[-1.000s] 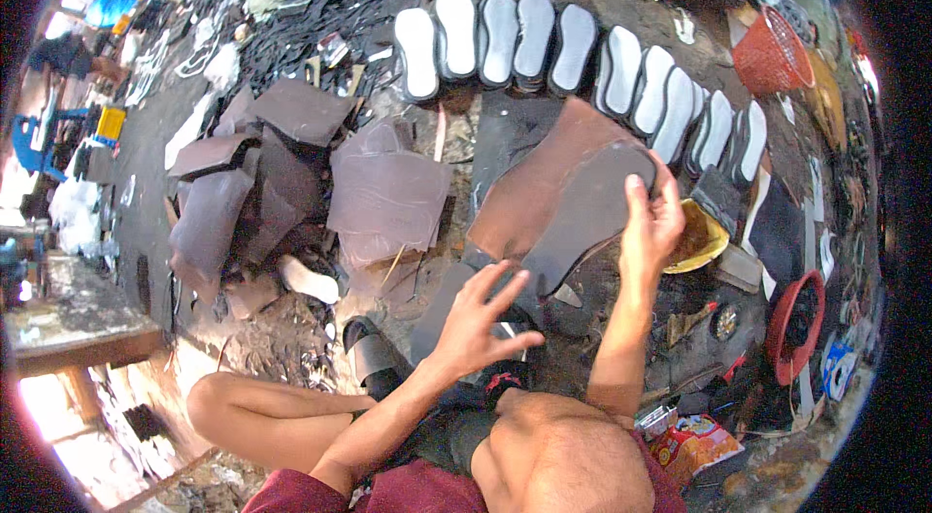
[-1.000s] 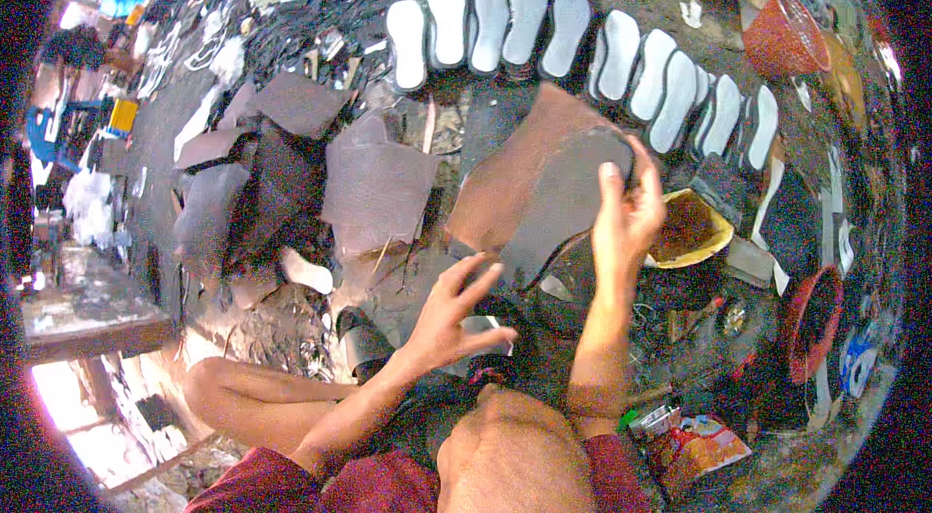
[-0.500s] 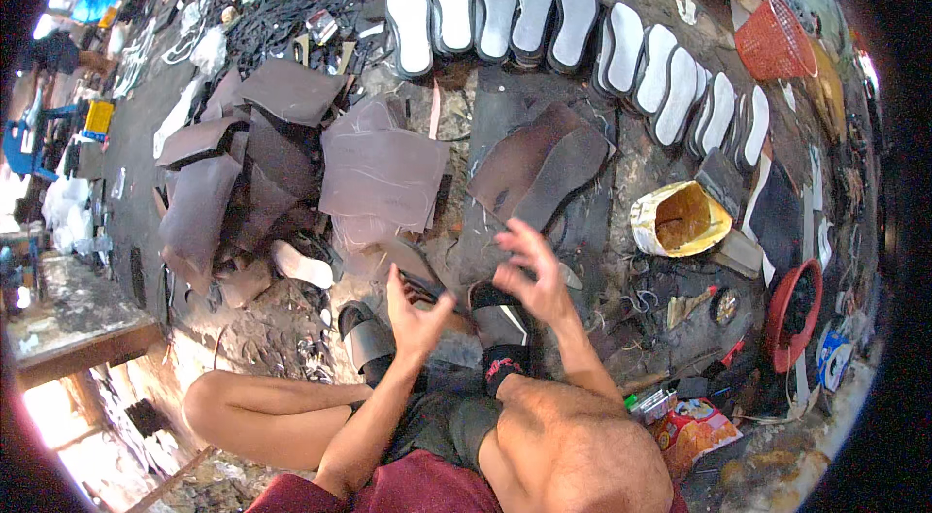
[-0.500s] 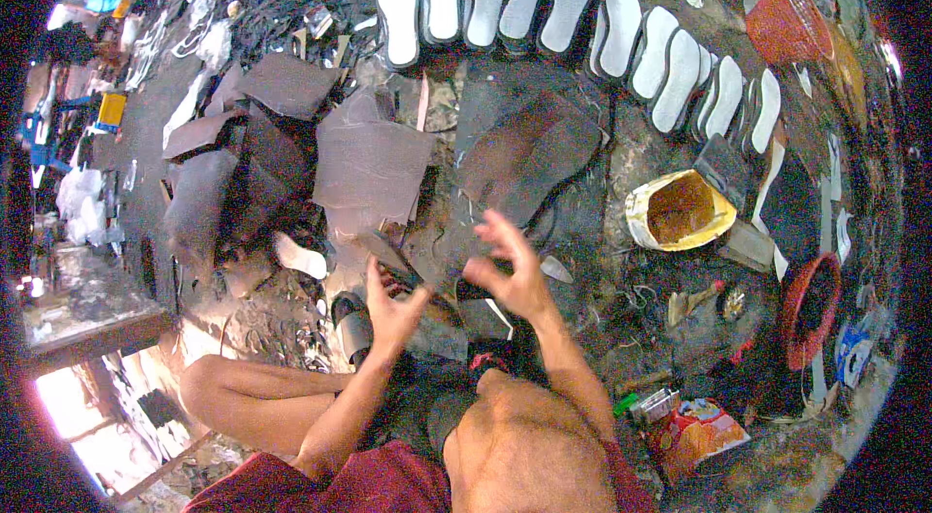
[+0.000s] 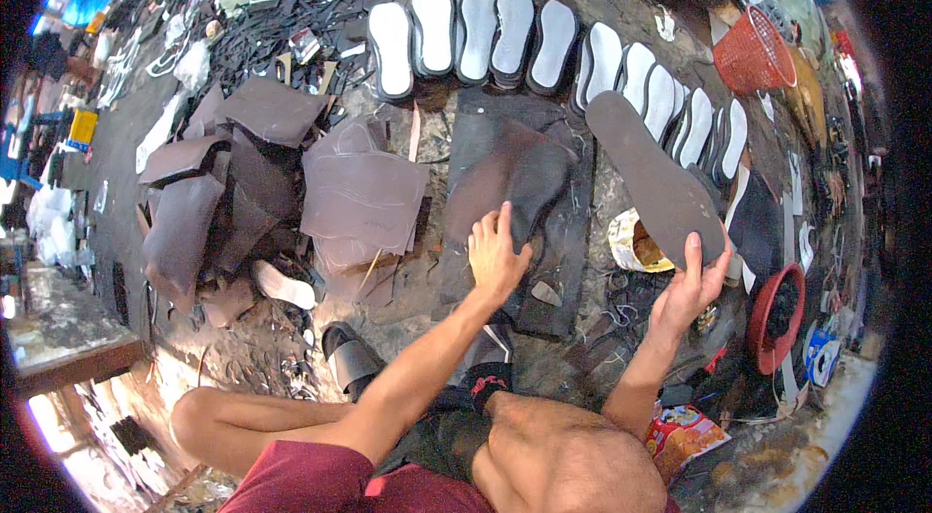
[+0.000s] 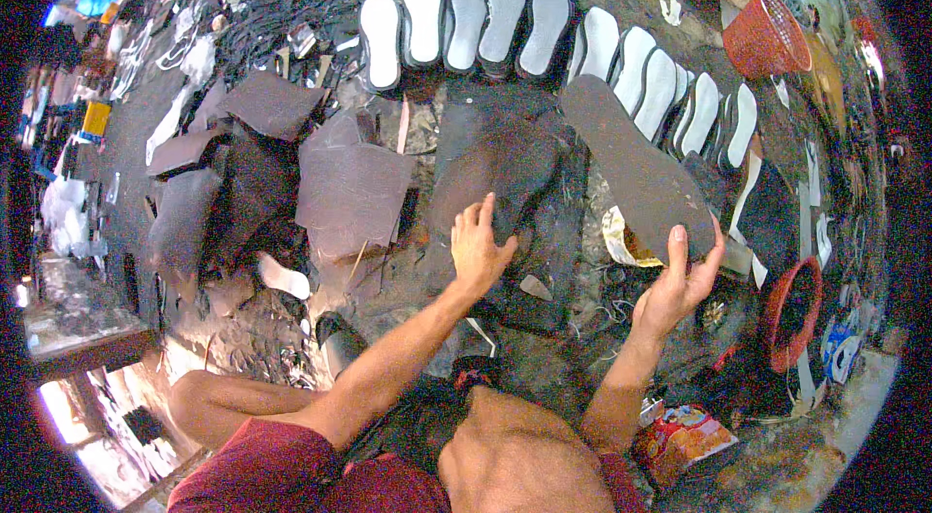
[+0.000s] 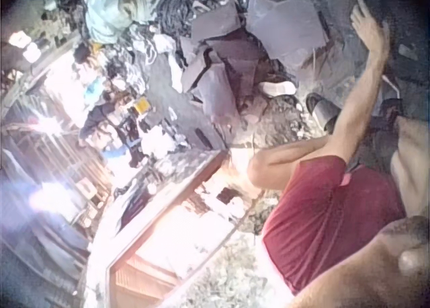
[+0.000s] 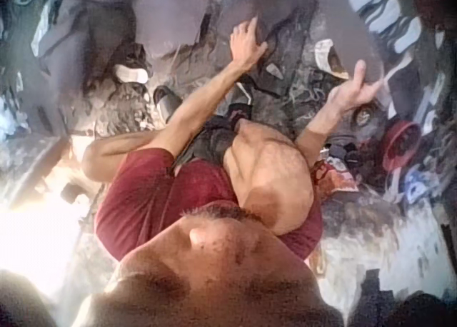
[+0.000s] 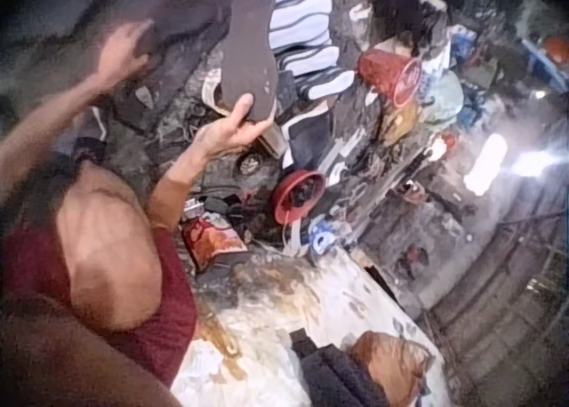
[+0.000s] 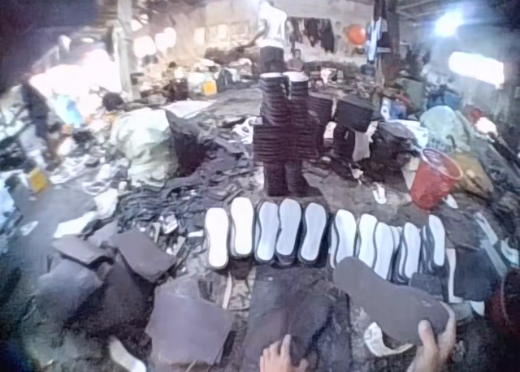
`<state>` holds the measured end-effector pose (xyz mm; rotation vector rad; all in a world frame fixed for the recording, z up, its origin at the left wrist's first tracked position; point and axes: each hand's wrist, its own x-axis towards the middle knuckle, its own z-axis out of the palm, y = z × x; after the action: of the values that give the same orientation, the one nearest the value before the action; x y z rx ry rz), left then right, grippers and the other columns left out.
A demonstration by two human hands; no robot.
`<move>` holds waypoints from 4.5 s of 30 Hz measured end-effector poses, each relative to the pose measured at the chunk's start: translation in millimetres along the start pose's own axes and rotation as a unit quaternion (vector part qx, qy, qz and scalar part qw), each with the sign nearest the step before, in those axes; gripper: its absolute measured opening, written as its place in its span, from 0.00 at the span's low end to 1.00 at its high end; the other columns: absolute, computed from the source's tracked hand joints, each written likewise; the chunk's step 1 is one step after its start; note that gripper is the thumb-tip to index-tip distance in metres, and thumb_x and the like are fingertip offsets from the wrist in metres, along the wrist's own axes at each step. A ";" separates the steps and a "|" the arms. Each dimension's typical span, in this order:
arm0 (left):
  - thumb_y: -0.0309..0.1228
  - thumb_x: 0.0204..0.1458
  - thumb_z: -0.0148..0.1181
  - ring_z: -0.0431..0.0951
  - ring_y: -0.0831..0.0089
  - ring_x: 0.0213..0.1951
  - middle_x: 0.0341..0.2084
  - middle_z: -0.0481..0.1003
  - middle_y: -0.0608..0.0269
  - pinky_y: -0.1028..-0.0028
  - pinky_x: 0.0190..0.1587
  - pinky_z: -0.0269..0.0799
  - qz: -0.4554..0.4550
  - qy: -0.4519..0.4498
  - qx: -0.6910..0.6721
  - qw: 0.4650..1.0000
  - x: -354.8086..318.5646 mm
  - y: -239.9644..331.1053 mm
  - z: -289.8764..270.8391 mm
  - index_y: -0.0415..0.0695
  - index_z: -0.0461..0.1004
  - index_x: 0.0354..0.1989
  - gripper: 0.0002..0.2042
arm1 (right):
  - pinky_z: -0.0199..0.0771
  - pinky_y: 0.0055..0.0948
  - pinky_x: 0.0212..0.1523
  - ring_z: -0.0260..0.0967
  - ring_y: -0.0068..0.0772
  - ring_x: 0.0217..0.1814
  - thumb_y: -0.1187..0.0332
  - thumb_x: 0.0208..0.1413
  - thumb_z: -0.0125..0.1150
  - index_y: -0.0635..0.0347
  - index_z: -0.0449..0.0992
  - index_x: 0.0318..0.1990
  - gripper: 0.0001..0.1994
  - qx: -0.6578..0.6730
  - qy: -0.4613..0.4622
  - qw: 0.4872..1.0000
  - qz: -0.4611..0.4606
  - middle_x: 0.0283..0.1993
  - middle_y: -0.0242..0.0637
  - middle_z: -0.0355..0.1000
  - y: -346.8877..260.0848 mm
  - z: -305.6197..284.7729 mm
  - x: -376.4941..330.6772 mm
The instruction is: The person assembles slipper soles by placing white insoles onto brown rubber outsoles. They repeatedly pick up an insole, align it with an outsole, press it into place, and set the completed pair aside. The process continues with multiple units in a repetitive sequence.
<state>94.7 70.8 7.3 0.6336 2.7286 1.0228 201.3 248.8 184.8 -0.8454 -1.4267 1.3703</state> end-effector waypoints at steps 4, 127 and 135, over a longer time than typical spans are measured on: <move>0.41 0.46 0.73 0.75 0.56 0.44 0.47 0.72 0.53 0.59 0.48 0.73 -0.085 -0.095 -0.243 0.962 -48.3 71.3 -7.5 0.41 0.75 0.53 0.27 | 0.66 0.37 0.63 0.68 0.36 0.59 0.76 0.59 0.62 0.62 0.68 0.61 0.22 0.023 0.026 0.998 0.060 0.58 0.41 0.71 26.3 8.4 -6.9; 0.50 0.67 0.41 0.52 0.46 0.72 0.71 0.54 0.45 0.45 0.71 0.51 0.180 -0.167 -0.884 0.397 6.7 44.2 -211.9 0.55 0.62 0.70 0.26 | 0.80 0.26 0.42 0.77 0.29 0.41 0.82 0.46 0.73 0.64 0.68 0.57 0.30 0.117 -0.357 0.927 0.004 0.44 0.39 0.76 -90.6 130.0 -111.6; 0.49 0.67 0.42 0.57 0.48 0.70 0.70 0.59 0.49 0.47 0.71 0.51 0.279 -0.051 -0.797 0.532 40.7 9.3 -197.8 0.51 0.60 0.70 0.27 | 0.78 0.29 0.46 0.74 0.31 0.49 0.68 0.41 0.82 0.58 0.57 0.69 0.47 0.047 -0.427 0.882 0.193 0.52 0.39 0.71 -89.5 124.1 -121.2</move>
<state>3.8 -21.7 162.4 0.9173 0.4274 2.6266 133.4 83.0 262.4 -0.4677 -1.8702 2.2798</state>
